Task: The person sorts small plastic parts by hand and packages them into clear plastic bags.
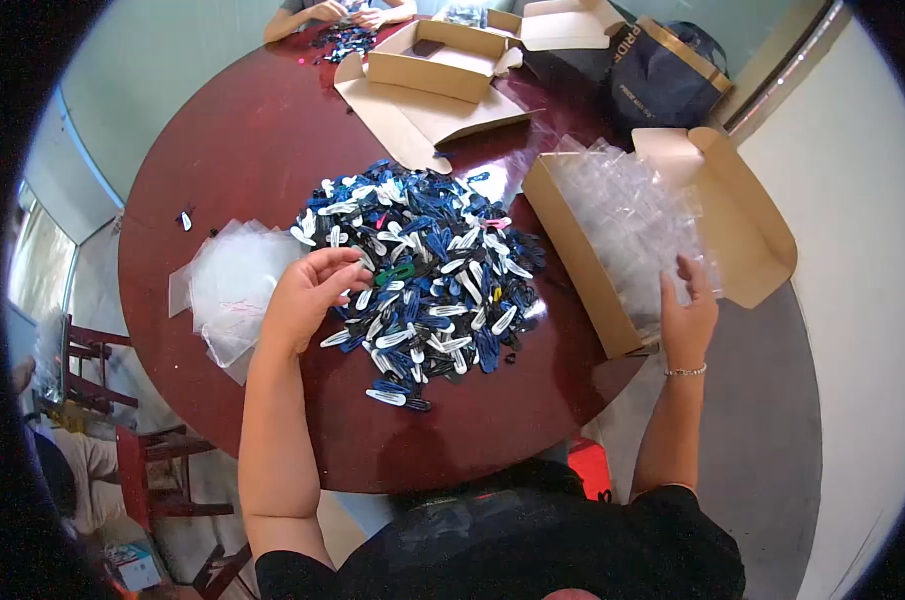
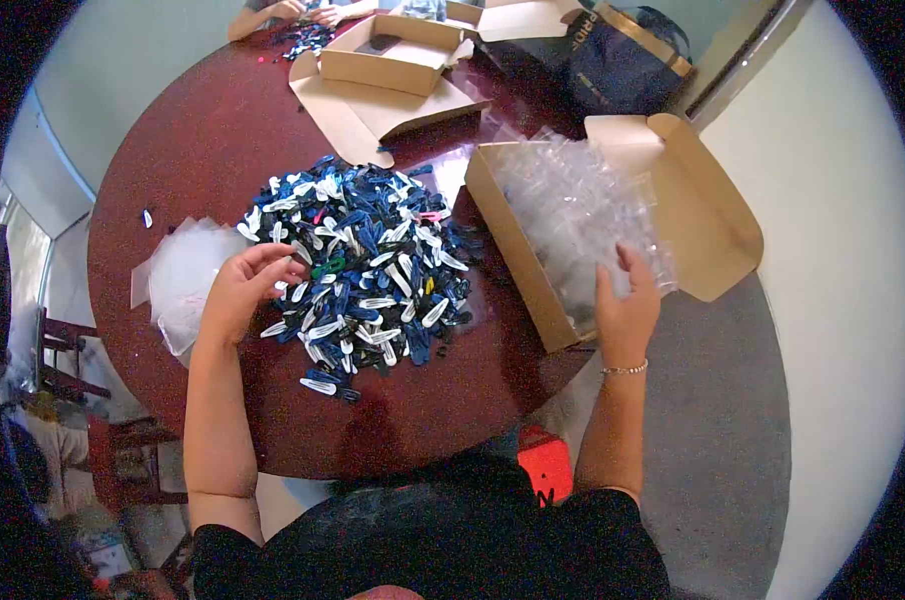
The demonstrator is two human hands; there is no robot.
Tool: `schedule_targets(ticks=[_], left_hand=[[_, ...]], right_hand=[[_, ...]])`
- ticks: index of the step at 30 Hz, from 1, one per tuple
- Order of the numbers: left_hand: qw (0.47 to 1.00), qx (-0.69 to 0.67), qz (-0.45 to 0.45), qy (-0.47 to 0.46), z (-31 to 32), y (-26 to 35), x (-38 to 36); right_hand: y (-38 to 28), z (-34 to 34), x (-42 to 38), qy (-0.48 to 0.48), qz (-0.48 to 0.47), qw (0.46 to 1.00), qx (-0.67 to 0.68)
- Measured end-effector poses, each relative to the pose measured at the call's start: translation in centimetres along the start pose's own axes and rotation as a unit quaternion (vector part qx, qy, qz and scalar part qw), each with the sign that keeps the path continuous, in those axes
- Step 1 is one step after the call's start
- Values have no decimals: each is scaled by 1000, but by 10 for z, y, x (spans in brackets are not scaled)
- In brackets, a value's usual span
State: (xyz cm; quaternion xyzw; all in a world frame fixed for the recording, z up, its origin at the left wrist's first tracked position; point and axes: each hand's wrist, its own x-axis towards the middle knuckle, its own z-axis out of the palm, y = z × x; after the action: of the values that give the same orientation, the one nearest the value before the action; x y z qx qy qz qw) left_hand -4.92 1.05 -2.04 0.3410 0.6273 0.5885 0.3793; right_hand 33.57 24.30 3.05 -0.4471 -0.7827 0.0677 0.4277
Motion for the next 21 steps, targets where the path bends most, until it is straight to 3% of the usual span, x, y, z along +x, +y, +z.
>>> schedule_targets(ticks=[1,5,7,9,11,14,16,20,21], left_hand=[[1000,4,4,6,-1,-1,0],[999,49,22,-7,2,5,-3],[985,153,76,7,5,2,-2],[988,136,60,-50,9,10,-8],[960,212,105,-149,12,25,-16],[941,160,106,-279,18,29,-24],[922,160,112,-334,20,30,-26],[912,178,126,-347,19,28,-28],[908,182,143,-349,20,22,-25]], right_hand=[[-7,1,1,43,-45,998,-15],[-63,14,1,57,-171,984,-18],[-93,34,-8,-39,-227,972,44],[-124,64,-15,-131,-256,949,132],[-149,93,-18,-194,-317,913,169],[-186,139,-10,-296,-373,855,206],[-212,168,-7,-344,-405,821,210],[-254,229,-9,-445,-431,772,144],[-259,244,-11,-430,-464,763,134]])
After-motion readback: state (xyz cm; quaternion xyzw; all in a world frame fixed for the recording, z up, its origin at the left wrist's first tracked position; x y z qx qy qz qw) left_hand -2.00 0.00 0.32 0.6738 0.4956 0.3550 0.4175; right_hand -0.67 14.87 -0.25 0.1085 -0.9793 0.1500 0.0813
